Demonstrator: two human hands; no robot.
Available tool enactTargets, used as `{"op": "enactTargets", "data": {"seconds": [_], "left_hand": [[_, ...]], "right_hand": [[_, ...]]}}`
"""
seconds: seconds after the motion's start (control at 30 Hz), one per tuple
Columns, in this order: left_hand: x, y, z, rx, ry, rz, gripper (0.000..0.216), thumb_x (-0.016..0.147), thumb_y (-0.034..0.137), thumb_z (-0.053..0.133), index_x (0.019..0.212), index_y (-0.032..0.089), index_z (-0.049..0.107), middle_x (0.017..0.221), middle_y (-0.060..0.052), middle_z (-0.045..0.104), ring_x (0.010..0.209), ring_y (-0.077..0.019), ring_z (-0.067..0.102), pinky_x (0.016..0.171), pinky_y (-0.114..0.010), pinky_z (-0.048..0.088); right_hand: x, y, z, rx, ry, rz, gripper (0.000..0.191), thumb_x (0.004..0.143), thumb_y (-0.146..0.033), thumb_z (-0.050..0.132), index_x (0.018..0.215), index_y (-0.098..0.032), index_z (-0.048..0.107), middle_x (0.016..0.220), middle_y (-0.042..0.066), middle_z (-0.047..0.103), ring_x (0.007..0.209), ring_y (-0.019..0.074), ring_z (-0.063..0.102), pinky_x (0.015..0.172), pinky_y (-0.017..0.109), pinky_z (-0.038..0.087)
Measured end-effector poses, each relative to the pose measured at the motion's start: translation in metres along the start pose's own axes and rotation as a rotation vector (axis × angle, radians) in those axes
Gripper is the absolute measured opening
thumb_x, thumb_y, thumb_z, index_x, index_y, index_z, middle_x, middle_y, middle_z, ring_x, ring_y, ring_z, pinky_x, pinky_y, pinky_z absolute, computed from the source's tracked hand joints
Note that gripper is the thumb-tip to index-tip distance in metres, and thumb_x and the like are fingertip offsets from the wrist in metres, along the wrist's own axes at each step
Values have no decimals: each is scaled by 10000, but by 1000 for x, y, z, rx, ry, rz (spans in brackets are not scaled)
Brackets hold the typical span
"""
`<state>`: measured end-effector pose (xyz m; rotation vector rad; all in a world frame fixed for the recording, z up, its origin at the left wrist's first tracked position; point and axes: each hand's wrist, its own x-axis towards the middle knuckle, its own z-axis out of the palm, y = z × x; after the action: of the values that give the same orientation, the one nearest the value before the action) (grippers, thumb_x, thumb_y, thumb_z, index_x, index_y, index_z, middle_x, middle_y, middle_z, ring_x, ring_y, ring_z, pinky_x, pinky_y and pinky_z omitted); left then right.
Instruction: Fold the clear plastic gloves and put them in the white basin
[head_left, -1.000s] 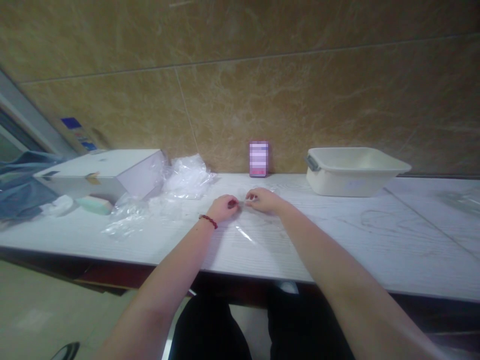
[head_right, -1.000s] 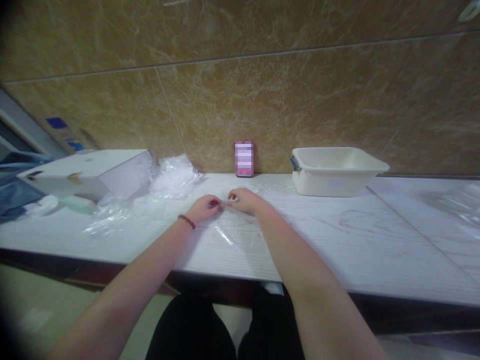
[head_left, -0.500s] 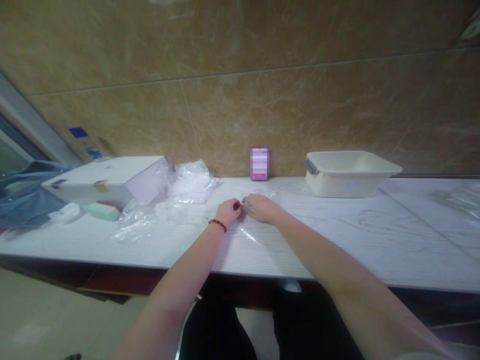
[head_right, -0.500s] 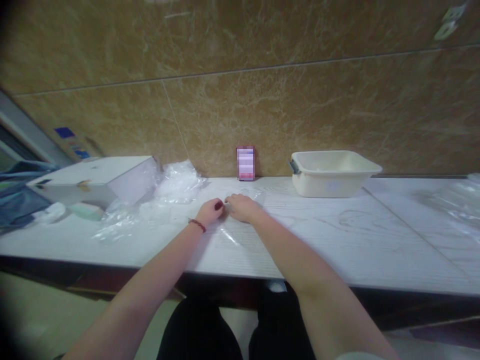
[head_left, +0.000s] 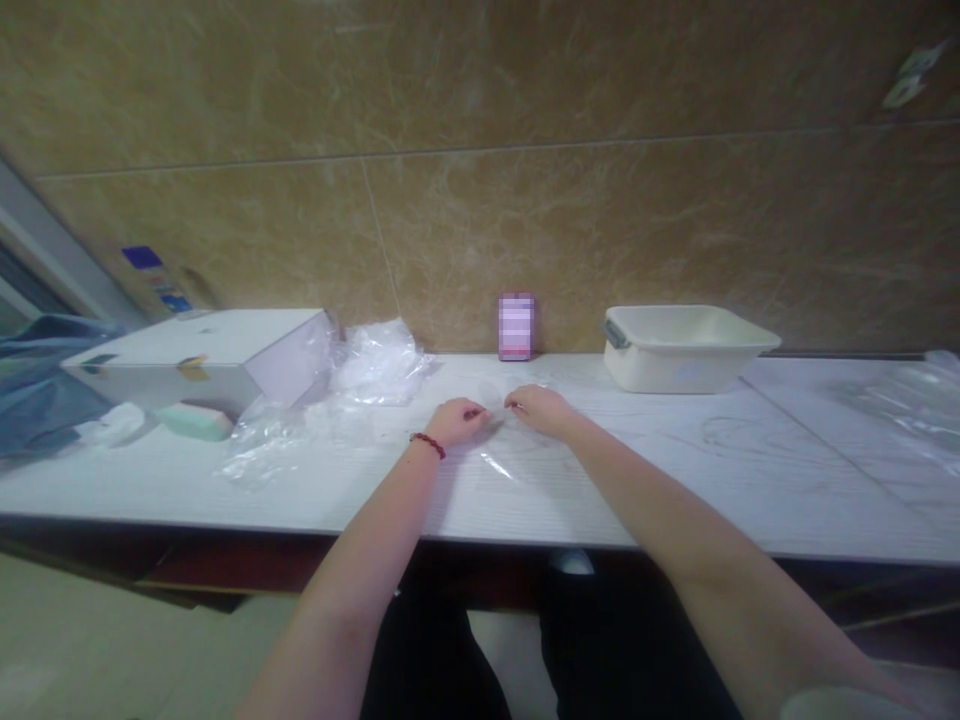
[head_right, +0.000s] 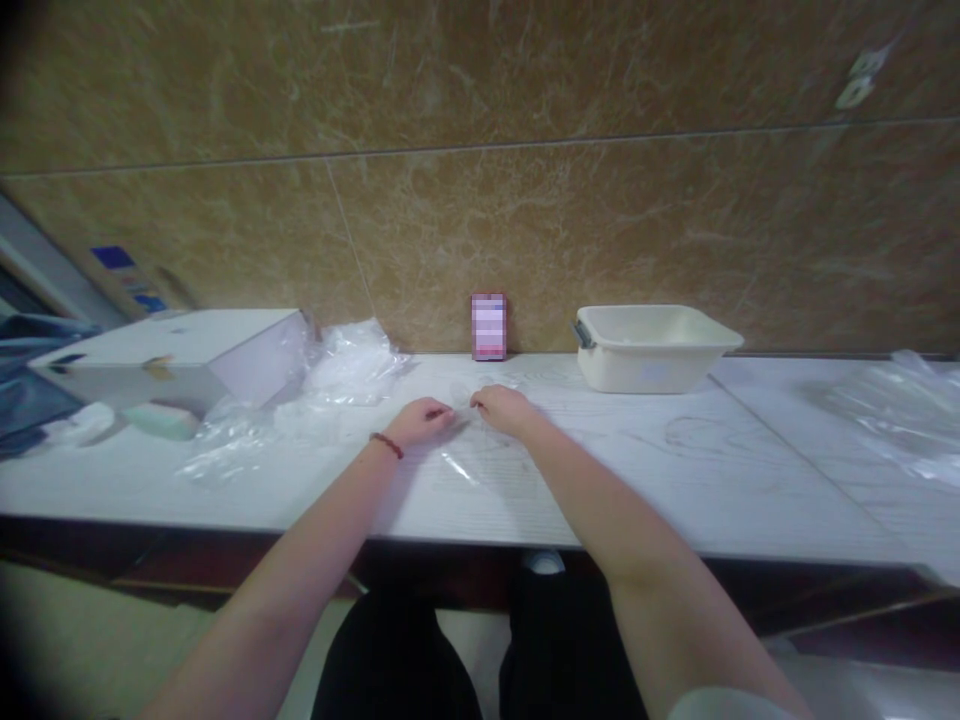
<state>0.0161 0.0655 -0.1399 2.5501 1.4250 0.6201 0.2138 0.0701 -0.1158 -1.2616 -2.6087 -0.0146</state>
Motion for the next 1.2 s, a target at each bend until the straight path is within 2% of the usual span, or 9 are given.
{"op": "enactTargets", "data": {"seconds": [0.07,0.2,0.4,0.63,0.77,0.9,1.1,1.2], "left_hand": [[0,-4,-2,3,-5,64,392,771,422,324,804,192,641,739,-29,620,707,-137,532,659,-229,387],[2,-16,-3,-1,33,156,349,770,381,364,915,192,620,837,-34,626,802,-138,529,758,-240,373],[4,-24,4,94,38,109,332,752,415,395,950,251,606,934,-40,591,914,-156,496,834,-280,343],[-1,-11,5,175,-15,33,342,745,502,356,994,370,549,1078,-6,503,1013,-179,421,877,-343,294],[-3,-11,4,199,-43,34,365,734,530,353,1032,391,513,1118,6,476,1036,-186,396,892,-353,266],[-1,-13,6,231,-46,8,382,766,519,284,1092,406,449,1144,4,460,1054,-184,381,890,-363,256],[-2,-14,7,295,-93,-62,421,733,576,279,1090,423,442,1206,1,408,1087,-248,353,874,-419,255],[-1,-16,7,302,-65,-27,415,768,527,260,1137,400,400,1199,-4,424,1094,-218,357,890,-387,257]], "right_hand": [[-1,3,1,-15,-17,-17,246,770,-171,388,927,-191,578,926,42,571,887,137,479,786,238,327],[-5,9,3,-58,-54,-59,311,754,-133,395,1010,-209,553,957,52,556,918,147,451,813,258,297],[-12,17,5,-132,-90,25,350,720,-121,421,975,-311,570,1034,9,512,972,169,387,829,303,263],[-12,19,0,-115,-111,99,301,746,-156,405,932,-300,594,1042,13,514,975,184,376,799,316,271],[-14,21,-3,-115,-101,121,297,758,-155,386,917,-284,601,1033,15,516,958,180,382,793,309,278],[-18,22,-2,-119,-74,101,371,759,-121,363,1011,-322,548,1079,12,482,983,182,360,797,316,276],[-20,24,-1,-135,-131,137,408,735,-99,382,998,-364,545,1103,5,465,1026,200,327,821,354,263],[-24,23,-5,-119,-81,144,397,733,-99,378,1003,-337,546,1112,10,457,1031,196,330,826,352,264]]}}
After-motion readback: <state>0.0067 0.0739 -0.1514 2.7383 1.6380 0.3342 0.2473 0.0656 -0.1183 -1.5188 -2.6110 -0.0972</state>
